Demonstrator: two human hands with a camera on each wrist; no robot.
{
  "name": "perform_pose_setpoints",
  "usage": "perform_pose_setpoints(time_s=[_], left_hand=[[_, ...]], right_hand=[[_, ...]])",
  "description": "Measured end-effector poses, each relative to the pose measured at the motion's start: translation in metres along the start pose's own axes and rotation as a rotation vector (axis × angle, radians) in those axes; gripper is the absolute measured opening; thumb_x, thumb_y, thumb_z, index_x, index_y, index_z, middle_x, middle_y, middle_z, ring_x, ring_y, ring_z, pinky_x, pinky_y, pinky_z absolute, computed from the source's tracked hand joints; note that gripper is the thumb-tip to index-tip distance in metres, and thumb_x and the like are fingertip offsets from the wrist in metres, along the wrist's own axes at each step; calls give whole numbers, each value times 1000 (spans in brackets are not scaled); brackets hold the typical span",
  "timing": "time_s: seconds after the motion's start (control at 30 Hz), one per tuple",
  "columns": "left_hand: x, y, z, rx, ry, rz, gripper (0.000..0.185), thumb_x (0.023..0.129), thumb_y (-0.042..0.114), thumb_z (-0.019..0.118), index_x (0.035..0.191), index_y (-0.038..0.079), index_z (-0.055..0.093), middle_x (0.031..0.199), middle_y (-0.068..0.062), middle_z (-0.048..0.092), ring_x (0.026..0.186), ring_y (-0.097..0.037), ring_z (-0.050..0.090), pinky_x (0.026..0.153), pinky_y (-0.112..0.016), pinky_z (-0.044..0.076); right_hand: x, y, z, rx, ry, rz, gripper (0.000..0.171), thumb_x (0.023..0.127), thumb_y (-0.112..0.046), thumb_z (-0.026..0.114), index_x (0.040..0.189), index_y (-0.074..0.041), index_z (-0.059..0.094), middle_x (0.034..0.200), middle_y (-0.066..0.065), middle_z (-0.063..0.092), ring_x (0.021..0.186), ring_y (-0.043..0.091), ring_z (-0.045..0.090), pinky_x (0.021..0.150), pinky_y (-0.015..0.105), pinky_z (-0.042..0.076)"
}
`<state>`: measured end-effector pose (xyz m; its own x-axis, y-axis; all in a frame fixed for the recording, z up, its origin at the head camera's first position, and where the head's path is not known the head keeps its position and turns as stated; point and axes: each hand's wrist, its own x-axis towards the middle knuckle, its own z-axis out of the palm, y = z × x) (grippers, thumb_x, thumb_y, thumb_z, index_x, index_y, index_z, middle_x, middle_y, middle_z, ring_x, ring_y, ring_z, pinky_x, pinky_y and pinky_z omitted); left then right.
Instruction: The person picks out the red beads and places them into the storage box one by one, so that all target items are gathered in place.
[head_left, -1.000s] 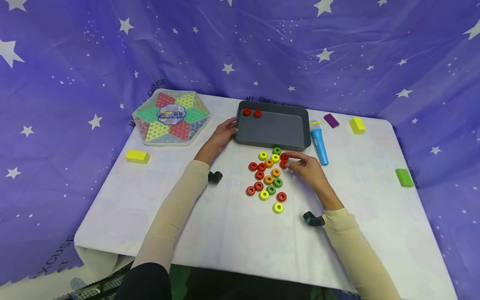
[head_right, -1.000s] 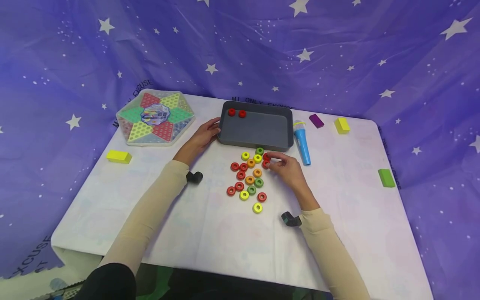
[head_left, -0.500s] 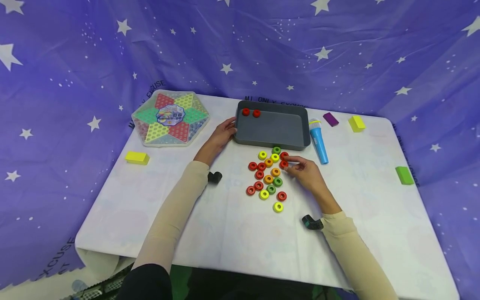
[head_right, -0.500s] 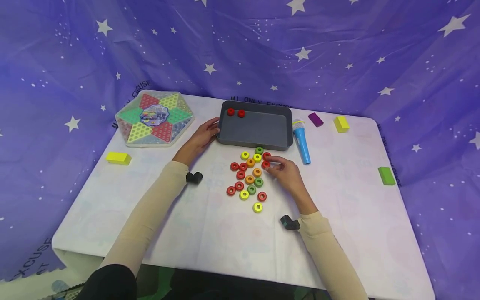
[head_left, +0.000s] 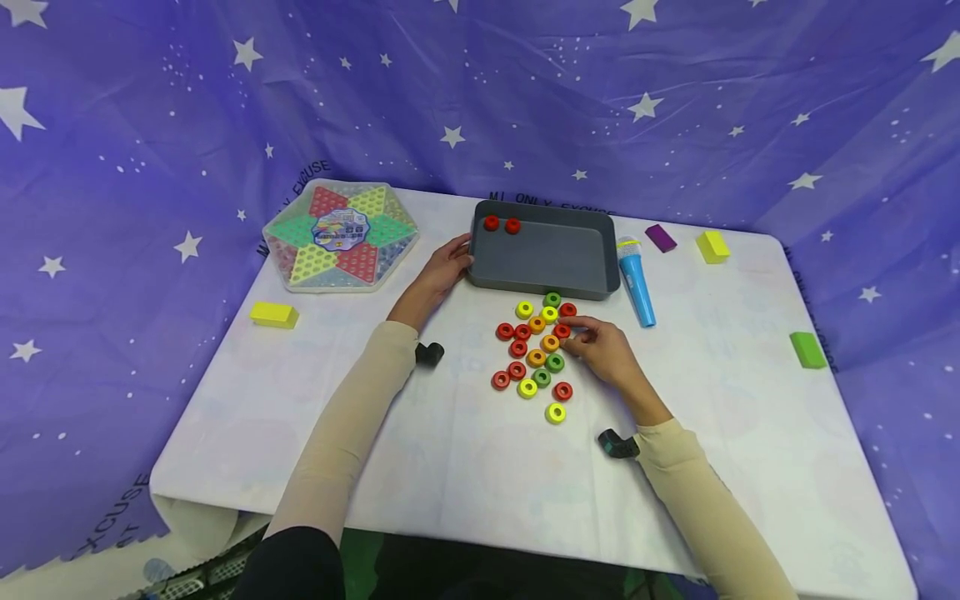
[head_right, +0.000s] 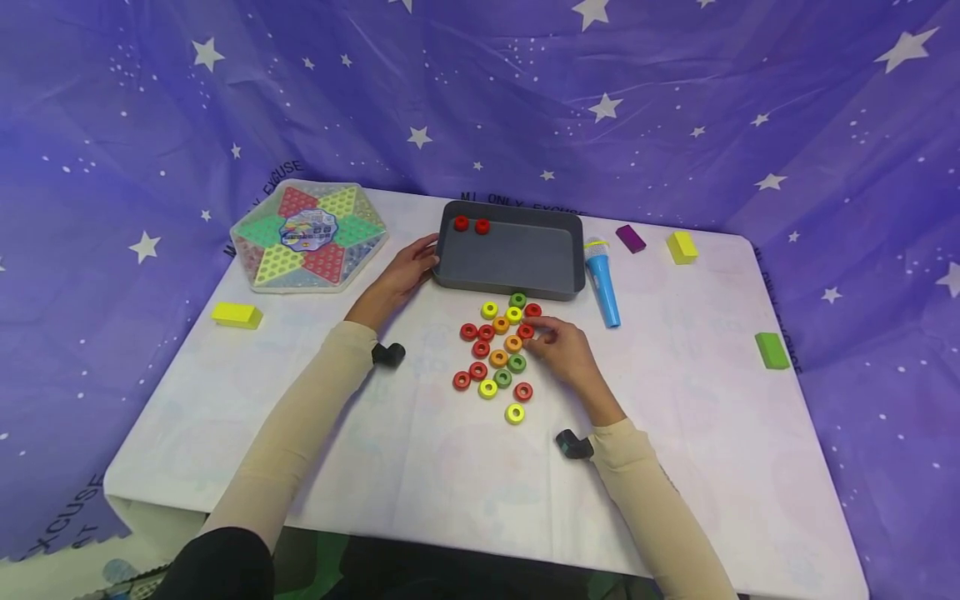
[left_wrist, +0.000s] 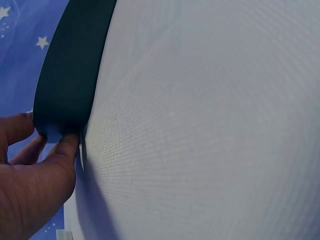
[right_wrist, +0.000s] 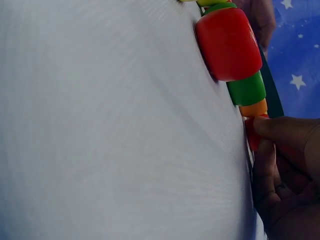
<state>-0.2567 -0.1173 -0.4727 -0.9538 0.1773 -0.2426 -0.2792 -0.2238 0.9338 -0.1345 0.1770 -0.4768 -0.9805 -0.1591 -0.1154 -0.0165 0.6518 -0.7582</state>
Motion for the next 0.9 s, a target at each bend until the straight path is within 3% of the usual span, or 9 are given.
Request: perform_pose_setpoints(time_s=[0.43, 0.67, 0.9], left_hand=[[0, 0, -1, 0, 1, -6, 55, 98, -6, 43, 150, 10, 34, 150, -15, 40, 136, -24, 41, 113, -36, 33], [0, 1, -3, -3, -1, -13, 55, 98, -6, 42, 150, 10, 34, 151, -14, 39, 137, -23, 40, 113, -36, 32], [1, 0, -3, -9, -14, -5, 55, 98, -6, 44, 150, 10, 35, 151, -15, 38, 137, -23, 40, 113, -36, 32]], right_hand=[[-1, -2, -2, -3, 4, 12, 36, 86, -18, 73, 122, -17, 67, 75, 5, 65, 58, 13, 52, 49, 24, 40], [1, -7, -13, 10, -3, 46, 37, 89, -19, 70, 125, -22, 65, 85, 8, 67, 70, 21, 58, 56, 26, 49], [6, -14, -29, 9, 23, 47, 38, 89, -19, 70, 127, -23, 64, 98, 9, 66, 78, 21, 57, 56, 23, 46]])
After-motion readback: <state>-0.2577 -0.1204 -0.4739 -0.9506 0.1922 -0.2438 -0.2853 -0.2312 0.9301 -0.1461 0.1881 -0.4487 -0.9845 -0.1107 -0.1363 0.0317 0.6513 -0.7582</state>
